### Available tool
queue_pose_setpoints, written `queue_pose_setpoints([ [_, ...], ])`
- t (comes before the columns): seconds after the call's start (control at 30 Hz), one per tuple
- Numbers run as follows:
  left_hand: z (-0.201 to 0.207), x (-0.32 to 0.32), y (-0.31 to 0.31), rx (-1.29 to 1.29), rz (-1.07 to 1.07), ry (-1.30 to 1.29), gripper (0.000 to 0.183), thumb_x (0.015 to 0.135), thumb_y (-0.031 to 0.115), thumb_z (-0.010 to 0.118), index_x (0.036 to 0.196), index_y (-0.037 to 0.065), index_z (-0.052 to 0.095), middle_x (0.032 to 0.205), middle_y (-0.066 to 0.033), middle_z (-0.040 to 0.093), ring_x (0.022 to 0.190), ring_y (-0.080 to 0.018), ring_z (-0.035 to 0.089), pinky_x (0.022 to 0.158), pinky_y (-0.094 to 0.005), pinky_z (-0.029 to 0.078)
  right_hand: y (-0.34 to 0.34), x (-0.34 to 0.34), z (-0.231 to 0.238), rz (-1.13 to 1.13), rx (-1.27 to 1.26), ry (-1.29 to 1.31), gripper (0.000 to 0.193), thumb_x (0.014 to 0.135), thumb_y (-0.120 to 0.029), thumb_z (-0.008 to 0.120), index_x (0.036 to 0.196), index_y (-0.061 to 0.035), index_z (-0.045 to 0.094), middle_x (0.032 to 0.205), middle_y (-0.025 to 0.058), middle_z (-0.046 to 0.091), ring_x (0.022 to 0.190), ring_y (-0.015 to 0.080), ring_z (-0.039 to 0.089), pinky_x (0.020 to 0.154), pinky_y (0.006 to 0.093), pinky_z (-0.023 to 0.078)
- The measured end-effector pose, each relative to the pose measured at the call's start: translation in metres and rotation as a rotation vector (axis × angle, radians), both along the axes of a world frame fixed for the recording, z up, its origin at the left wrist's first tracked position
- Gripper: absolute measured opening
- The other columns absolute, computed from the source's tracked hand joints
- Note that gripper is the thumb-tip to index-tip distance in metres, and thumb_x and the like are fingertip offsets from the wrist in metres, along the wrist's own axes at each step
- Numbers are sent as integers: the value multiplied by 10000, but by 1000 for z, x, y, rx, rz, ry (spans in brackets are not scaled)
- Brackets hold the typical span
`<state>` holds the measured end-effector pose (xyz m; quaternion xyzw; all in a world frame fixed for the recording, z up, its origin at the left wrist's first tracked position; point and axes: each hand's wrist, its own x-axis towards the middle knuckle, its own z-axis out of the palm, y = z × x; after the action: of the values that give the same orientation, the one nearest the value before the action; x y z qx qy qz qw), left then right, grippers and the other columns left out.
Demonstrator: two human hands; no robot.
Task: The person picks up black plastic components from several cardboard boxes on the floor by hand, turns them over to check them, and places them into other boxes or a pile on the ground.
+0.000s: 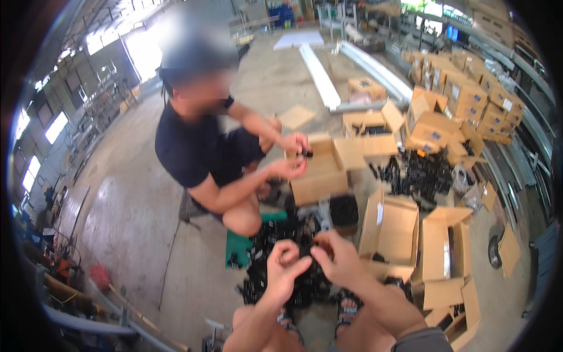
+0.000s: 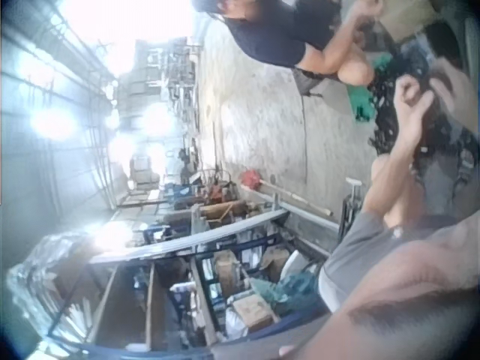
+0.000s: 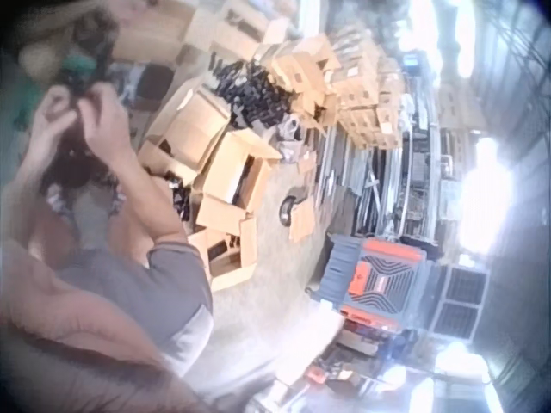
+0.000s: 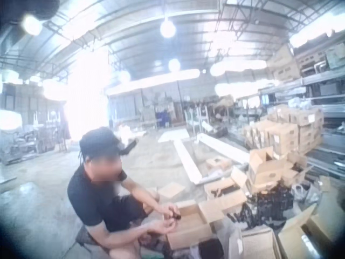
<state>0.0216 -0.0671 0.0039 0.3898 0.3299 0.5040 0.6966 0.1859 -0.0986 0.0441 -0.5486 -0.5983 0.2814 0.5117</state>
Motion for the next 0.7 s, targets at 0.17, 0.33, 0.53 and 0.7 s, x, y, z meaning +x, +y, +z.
queue_pose_setpoints([
  [0.17,1,2,-1,63,-53,-74,417,800,-122,739,1093,91,533,944,-6,651,901,-72,587,833,-237,490,5,3,-20,-2,105,-80,131,939,-108,635,1027,-14,609,850,102,656,711,185,627,638,312,493],
  [0.33,4,1,-4,44,-45,-93,417,803,-125,738,1093,94,535,960,-7,669,891,-70,588,821,-231,487,2,4,-16,0,80,17,91,963,-89,612,990,-5,593,824,85,648,687,147,601,620,290,472],
  [0.53,3,0,-3,42,-42,-91,417,804,-126,737,1097,97,542,973,-14,678,894,-66,592,808,-228,490,2,-2,-8,11,48,88,106,983,-113,591,993,-7,590,792,119,620,662,193,587,625,306,471],
  [0.7,1,0,-2,56,-48,-86,413,809,-128,730,1103,90,538,993,-35,692,904,-77,606,806,-229,495,7,1,-15,12,158,-83,125,986,-119,563,951,-4,600,780,144,603,679,281,601,631,352,469],
])
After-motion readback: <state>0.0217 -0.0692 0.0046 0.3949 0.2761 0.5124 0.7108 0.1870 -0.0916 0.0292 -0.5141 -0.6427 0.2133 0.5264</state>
